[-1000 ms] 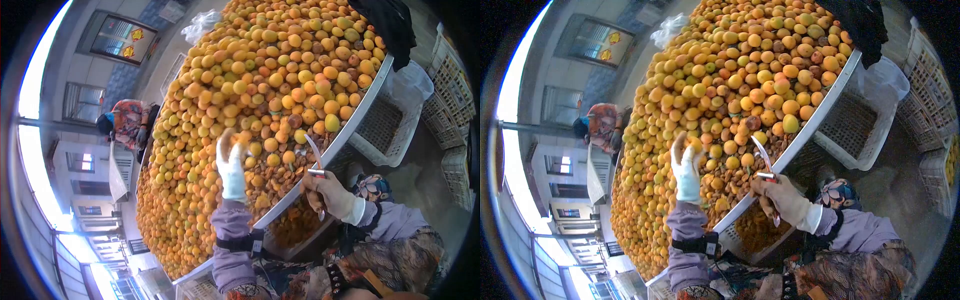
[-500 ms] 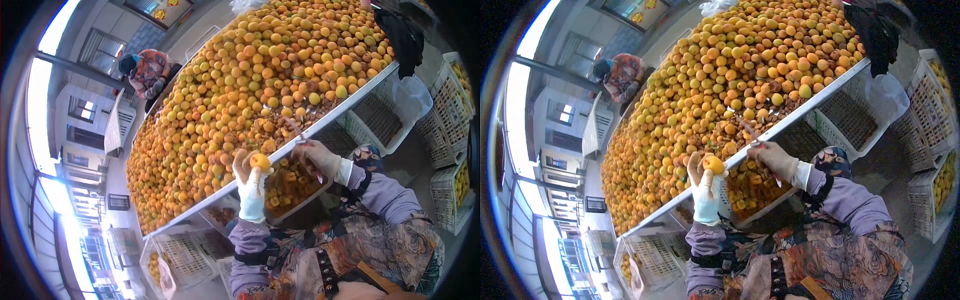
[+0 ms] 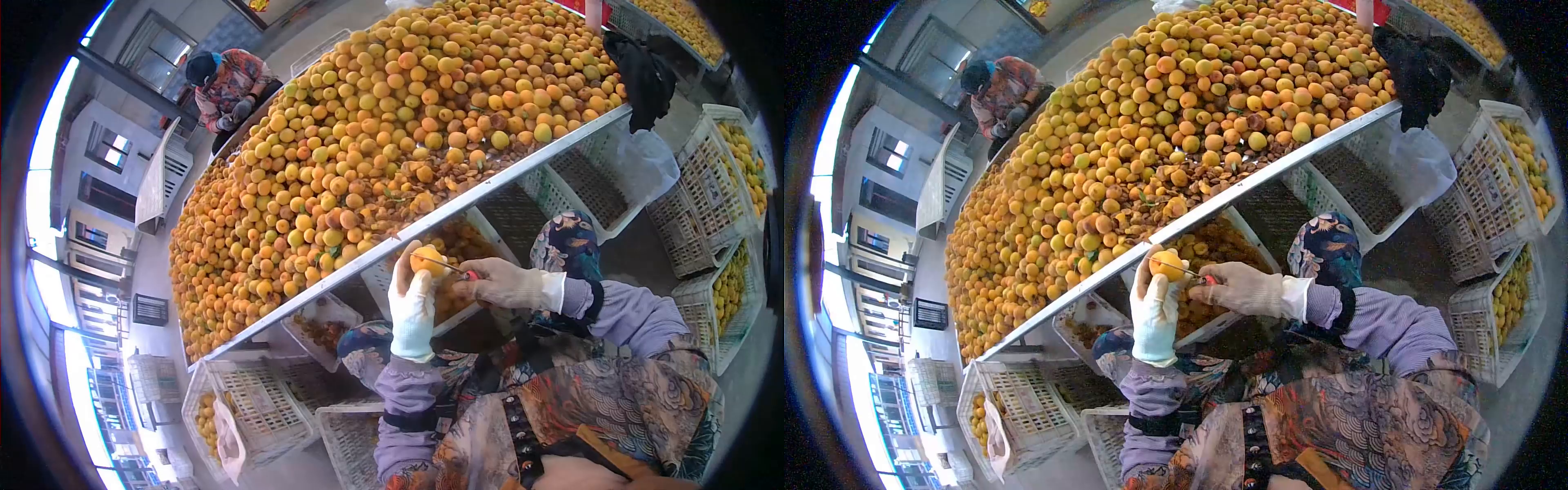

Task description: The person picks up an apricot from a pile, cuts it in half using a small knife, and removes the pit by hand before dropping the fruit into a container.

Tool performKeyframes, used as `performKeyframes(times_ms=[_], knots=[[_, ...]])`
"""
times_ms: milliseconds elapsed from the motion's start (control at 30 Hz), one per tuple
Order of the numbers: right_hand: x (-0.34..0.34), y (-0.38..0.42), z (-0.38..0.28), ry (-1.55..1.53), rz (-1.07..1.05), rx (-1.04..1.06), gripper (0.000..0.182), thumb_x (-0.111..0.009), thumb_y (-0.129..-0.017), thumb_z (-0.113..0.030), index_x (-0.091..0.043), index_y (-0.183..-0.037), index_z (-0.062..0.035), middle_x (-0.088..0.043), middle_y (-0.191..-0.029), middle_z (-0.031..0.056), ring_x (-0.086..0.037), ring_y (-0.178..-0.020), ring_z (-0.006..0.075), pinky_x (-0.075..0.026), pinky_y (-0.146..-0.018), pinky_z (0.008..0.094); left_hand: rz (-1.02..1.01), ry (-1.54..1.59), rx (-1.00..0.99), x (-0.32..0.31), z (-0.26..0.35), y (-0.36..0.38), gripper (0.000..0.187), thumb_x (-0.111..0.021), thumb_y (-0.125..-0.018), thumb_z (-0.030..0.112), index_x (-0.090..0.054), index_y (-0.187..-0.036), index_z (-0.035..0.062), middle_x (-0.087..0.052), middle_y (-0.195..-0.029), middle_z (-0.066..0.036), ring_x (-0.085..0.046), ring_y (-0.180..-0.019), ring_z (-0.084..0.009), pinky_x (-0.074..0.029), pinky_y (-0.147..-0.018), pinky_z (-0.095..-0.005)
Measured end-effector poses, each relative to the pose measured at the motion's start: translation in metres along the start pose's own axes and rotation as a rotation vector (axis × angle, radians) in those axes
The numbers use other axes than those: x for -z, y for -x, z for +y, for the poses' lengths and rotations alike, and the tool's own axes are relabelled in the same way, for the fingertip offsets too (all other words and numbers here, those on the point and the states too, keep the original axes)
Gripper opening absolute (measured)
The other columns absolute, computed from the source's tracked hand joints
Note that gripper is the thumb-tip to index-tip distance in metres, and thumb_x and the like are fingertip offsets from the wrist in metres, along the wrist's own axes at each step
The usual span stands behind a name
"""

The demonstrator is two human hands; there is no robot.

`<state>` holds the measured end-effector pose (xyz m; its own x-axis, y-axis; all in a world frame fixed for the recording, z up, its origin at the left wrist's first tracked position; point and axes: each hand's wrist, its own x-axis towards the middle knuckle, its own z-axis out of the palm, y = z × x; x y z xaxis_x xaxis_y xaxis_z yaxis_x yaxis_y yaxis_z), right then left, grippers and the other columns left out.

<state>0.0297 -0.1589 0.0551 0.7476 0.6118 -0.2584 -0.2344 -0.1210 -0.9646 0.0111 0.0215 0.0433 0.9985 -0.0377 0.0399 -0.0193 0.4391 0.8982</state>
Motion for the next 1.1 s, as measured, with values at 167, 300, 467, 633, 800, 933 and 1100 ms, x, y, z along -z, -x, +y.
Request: performKeyframes(times_ms=[167,300,467,633,800,933,1100], knots=[[-0.003,-0.004,0.013,0.151,0.035,0.017,0.040,-0.060,-0.088,-0.040,-0.056,-0.098,-0.0016,-0.053,-0.071,0.0011,-0.048,-0.067,0.0106,-0.042,-0.062,0.0265,0.023,-0.037,-0.044,-0.002,-0.002,0.008,0.047,-0.053,-0.093,0.019,-0.038,-0.133,-0.0025,-0.052,-0.122,-0.015,-0.053,-0.109,-0.0230,-0.043,-0.095,-0.0330],[-0.018,-0.005,0.039,0.120,0.120,0.129,0.040,-0.060,-0.089,-0.039,-0.056,-0.101,-0.0017,-0.053,-0.070,0.0023,-0.048,-0.067,0.0119,-0.043,-0.063,0.0278,0.035,0.103,-0.010,-0.013,-0.003,0.014,0.047,-0.051,-0.095,0.021,-0.037,-0.134,-0.0009,-0.052,-0.120,-0.014,-0.055,-0.106,-0.0205,-0.043,-0.095,-0.0318],[-0.024,-0.002,0.044,0.144,0.210,0.062,0.034,-0.060,-0.089,-0.035,-0.056,-0.098,-0.0026,-0.050,-0.071,0.0004,-0.044,-0.068,0.0105,-0.040,-0.063,0.0267,0.094,0.013,-0.007,-0.016,-0.017,0.015,0.046,-0.047,-0.096,0.022,-0.036,-0.135,-0.0004,-0.052,-0.118,-0.014,-0.057,-0.104,-0.0206,-0.043,-0.094,-0.0321],[-0.023,-0.007,0.054,0.202,0.236,0.030,0.030,-0.061,-0.089,-0.032,-0.056,-0.094,-0.0029,-0.050,-0.073,-0.0017,-0.044,-0.070,0.0081,-0.040,-0.065,0.0260,0.049,0.017,0.017,-0.013,-0.018,0.011,0.047,-0.047,-0.096,0.027,-0.037,-0.133,-0.0004,-0.054,-0.115,-0.014,-0.057,-0.101,-0.0212,-0.044,-0.094,-0.0333],[-0.032,-0.013,0.074,0.161,0.299,0.175,0.039,-0.059,-0.089,-0.039,-0.055,-0.099,-0.0011,-0.051,-0.068,0.0059,-0.048,-0.064,0.0162,-0.041,-0.059,0.0319,0.040,0.128,0.104,-0.007,-0.034,0.014,0.050,-0.045,-0.096,0.038,-0.042,-0.128,0.0000,-0.057,-0.111,-0.014,-0.057,-0.104,-0.0234,-0.043,-0.095,-0.0357],[-0.020,-0.010,0.058,0.207,0.230,-0.005,0.041,-0.058,-0.089,-0.040,-0.055,-0.089,0.0006,-0.051,-0.064,0.0051,-0.048,-0.062,0.0143,-0.041,-0.058,0.0313,0.024,0.047,0.080,-0.008,-0.028,0.017,0.049,-0.053,-0.093,0.021,-0.036,-0.134,0.0004,-0.052,-0.120,-0.015,-0.054,-0.108,-0.0222,-0.042,-0.096,-0.0343],[-0.023,-0.005,0.033,-0.016,0.141,-0.132,0.038,-0.058,-0.090,-0.038,-0.056,-0.087,-0.0003,-0.052,-0.067,0.0023,-0.047,-0.063,0.0122,-0.041,-0.059,0.0301,0.044,-0.096,-0.040,-0.005,-0.030,0.011,0.050,-0.058,-0.089,0.012,-0.038,-0.133,0.0002,-0.054,-0.118,-0.013,-0.055,-0.106,-0.0194,-0.041,-0.095,-0.0303]])
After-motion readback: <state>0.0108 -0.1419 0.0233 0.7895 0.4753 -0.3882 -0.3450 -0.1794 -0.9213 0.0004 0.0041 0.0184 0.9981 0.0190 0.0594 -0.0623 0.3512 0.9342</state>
